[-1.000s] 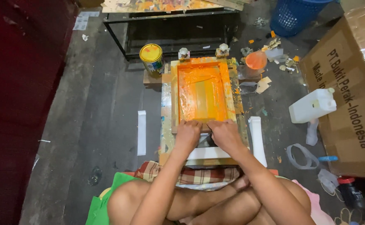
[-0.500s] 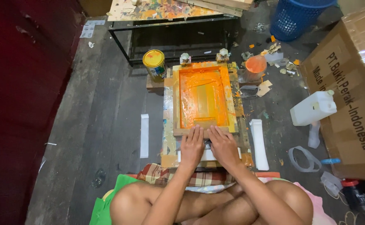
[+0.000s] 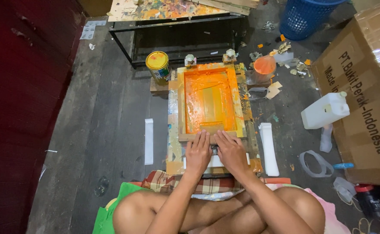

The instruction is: The person prepares a screen for printing by spreading ink across the screen printing frame with a squeegee, holding the frame steady with one hand while applying the ink with the other.

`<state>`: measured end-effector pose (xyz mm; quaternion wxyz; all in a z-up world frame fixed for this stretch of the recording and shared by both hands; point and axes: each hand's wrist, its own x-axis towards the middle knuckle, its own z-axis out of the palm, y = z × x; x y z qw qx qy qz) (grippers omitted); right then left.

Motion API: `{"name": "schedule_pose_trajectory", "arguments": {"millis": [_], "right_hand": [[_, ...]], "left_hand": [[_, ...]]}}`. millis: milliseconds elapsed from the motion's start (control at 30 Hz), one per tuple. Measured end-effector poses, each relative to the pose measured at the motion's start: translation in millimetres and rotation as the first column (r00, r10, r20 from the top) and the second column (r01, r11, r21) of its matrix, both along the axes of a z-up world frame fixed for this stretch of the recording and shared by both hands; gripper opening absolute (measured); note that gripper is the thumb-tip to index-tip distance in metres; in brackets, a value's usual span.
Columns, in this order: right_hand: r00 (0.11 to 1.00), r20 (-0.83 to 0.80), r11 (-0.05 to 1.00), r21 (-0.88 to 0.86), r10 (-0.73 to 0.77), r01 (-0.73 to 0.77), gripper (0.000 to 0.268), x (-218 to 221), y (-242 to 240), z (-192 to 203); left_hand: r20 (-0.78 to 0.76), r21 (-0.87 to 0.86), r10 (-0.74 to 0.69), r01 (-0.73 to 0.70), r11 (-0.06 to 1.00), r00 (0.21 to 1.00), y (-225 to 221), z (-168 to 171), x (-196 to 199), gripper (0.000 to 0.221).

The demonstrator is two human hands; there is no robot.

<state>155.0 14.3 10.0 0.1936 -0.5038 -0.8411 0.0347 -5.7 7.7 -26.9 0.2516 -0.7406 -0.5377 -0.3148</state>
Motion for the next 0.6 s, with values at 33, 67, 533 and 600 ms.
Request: {"name": "schedule_pose_trajectory", "arguments": {"millis": [33,67,533,600], "right_hand": [[1.0,0.0,1.0,-0.001,0.0,0.0,0.052,0.3,0.7,-1.3],[1.0,-0.002,1.0,-0.004,0.0,0.0,0.051,0.6,1.5,-2.6],[1.0,-0.01,0.999,-0.037,-0.027,0.027,0.047,-1.0,1.3,0.1],[1.0,-0.011,0.998,-0.057,-0.028,0.028,0.046,-0.4,2.0,-2.0]], "left_hand": [[0.0,-0.001,0.0,0.0,1.0,1.0,-0.1,-1.5,-0.1,0.041],[0.002,-0.008,0.003,-0.003,1.0,1.0,-0.1,-3.0,-0.2,0.042],[-0.01,-0.054,0.034,-0.035,0.998,0.999,-3.2,1.2,-0.2,0.044],[0.001,-0.057,0.031,-0.031,0.998,1.0,-3.4,0.9,-0.4,0.044]]}}
